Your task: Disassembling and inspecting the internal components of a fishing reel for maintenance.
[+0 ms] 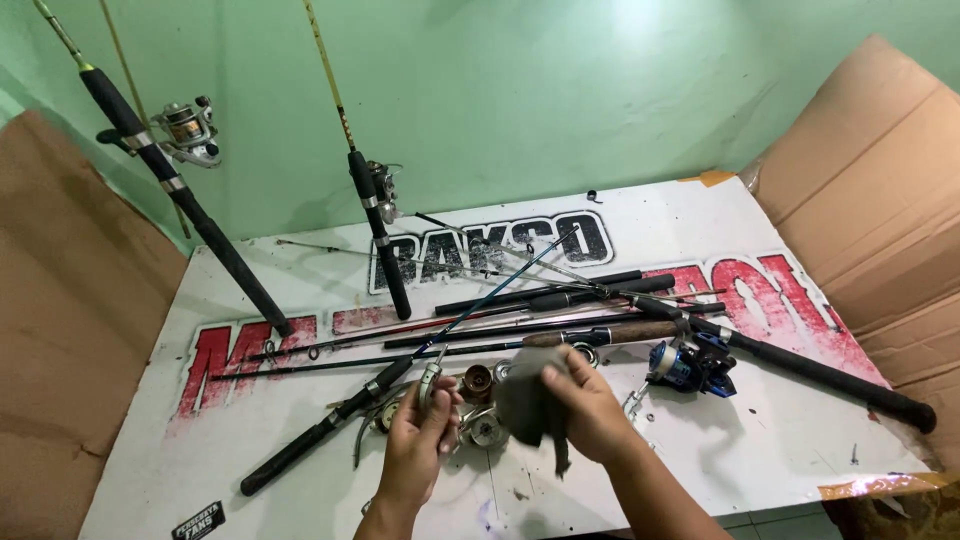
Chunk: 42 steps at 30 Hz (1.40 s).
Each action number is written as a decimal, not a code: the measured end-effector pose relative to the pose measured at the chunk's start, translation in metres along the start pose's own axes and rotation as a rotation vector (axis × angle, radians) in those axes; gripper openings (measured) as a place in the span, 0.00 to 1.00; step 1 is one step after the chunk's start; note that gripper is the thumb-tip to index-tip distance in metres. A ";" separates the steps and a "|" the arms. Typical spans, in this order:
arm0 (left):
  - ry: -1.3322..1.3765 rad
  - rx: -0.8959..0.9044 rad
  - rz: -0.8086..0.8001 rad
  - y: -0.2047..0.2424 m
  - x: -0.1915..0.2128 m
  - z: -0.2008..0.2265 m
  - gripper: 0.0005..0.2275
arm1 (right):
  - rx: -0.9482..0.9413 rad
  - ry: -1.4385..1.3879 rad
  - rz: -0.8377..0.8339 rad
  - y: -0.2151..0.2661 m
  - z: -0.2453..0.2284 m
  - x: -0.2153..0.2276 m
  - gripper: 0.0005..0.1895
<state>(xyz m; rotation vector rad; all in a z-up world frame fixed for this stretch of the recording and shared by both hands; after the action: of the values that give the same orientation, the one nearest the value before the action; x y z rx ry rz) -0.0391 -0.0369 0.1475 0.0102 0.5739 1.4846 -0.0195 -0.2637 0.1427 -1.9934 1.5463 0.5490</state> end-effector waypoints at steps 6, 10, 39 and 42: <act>-0.040 -0.021 -0.195 0.001 -0.007 -0.011 0.20 | 0.007 -0.056 0.259 0.002 0.001 -0.007 0.18; 0.011 0.119 -0.203 0.003 -0.013 -0.015 0.22 | -0.028 -0.039 0.176 0.011 0.014 -0.019 0.25; -0.076 -0.105 -0.067 -0.043 0.009 -0.066 0.13 | 0.318 0.438 -0.005 0.010 0.032 -0.043 0.10; -0.016 -0.070 -0.146 -0.047 0.007 -0.071 0.12 | 0.374 0.475 0.028 0.005 0.029 -0.043 0.08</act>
<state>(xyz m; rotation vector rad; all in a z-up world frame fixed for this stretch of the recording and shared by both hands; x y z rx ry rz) -0.0220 -0.0593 0.0671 -0.0725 0.4990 1.3602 -0.0354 -0.2141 0.1469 -1.8863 1.7909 -0.2181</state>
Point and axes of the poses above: each hand's wrist, its own y-axis away from the middle knuckle, its own x-axis out of the back of the hand, z = x × y, the point moved 4 cm from there along -y, towards the middle knuckle, and after that the axes turned 13 degrees about x, right-handed, at the moved point
